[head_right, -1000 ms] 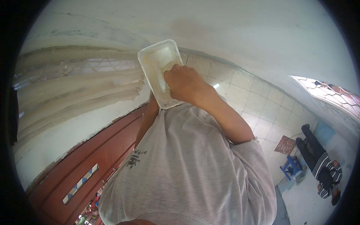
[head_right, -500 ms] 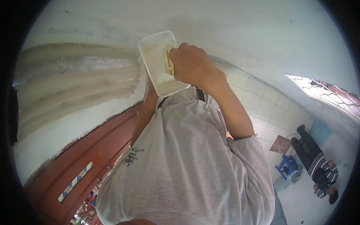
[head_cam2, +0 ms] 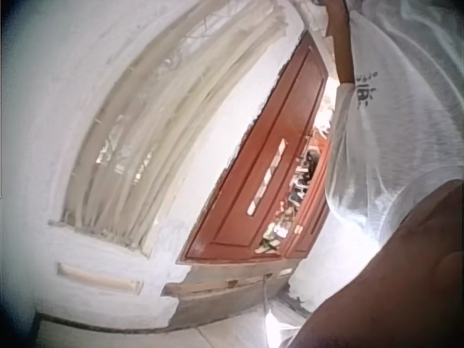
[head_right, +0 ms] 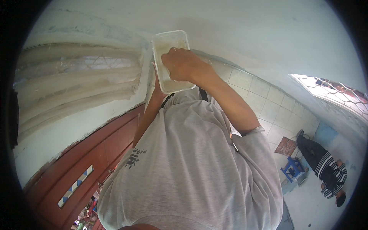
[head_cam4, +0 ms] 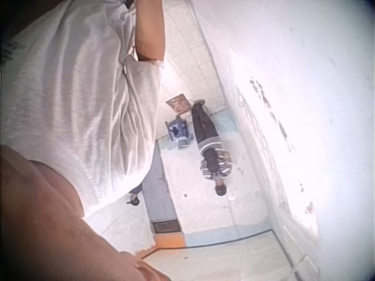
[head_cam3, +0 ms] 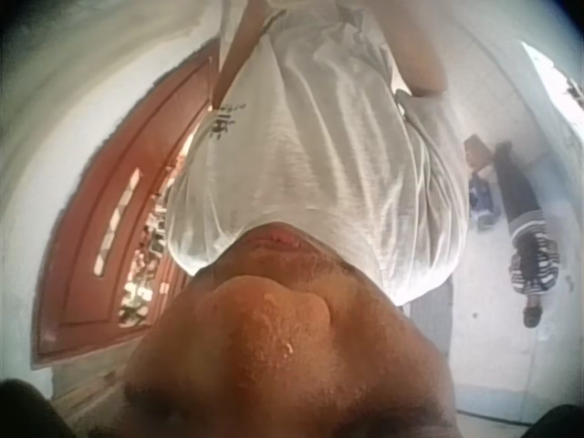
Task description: The person paints the wall using a brush, repeatedly dipping the brush into a container of white paint and applying it to the upper sections of the wall.
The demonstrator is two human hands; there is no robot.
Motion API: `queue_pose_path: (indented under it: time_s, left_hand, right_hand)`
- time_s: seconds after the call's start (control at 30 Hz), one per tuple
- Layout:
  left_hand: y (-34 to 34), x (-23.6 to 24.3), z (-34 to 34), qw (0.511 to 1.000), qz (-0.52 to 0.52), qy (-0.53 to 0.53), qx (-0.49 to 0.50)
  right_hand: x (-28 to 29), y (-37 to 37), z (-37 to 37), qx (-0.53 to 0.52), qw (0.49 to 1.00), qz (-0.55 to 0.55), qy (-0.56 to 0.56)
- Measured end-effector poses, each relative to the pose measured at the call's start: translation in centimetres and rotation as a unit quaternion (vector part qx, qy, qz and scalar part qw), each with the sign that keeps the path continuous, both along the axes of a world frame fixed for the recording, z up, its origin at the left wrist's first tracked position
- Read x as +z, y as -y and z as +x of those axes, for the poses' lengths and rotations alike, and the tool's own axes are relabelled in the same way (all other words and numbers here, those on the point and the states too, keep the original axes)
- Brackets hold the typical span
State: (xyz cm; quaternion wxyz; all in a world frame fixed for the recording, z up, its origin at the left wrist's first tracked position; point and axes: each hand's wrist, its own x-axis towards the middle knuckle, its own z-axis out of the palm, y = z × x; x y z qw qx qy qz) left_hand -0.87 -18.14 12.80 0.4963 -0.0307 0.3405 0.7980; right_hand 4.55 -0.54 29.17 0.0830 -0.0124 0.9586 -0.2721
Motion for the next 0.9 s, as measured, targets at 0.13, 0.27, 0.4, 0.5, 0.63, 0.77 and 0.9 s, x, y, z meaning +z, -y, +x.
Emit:
queue_pose_path:
  time_s: [0.13,0.27,0.4,0.5,0.63,0.77,0.9]
  left_hand:
    - [-0.2,1.5,0.1,1.0,0.001,0.002,0.009]
    - [0.2,0.0,-0.2,0.997,-0.033,-0.061,0.019]
    - [0.2,-0.7,-0.2,0.998,0.052,-0.007,0.027]
    - [0.3,-0.8,-0.4,0.995,0.099,0.02,-0.006]
    - [0.6,-1.6,-0.5,0.999,0.047,0.005,-0.008]
    - [0.8,-1.7,-0.3,0.997,0.072,0.002,0.026]
    - [0.3,-0.9,-0.6,0.998,0.056,-0.024,-0.008]
  right_hand:
    - [0.4,-0.6,-0.3,-0.052,0.999,0.007,-0.003]
    - [1.5,0.2,1.0,0.003,1.0,-0.016,0.022]
    - [3.7,-1.3,2.0,-0.063,0.997,-0.016,-0.034]
    - [4.5,-0.9,1.7,-0.099,0.995,-0.002,-0.004]
    - [1.0,1.3,1.2,-0.012,1.0,0.007,0.007]
    - [4.1,0.1,2.0,-0.078,0.997,0.009,-0.006]
    - [2.0,0.7,1.1,-0.044,0.997,0.067,0.004]
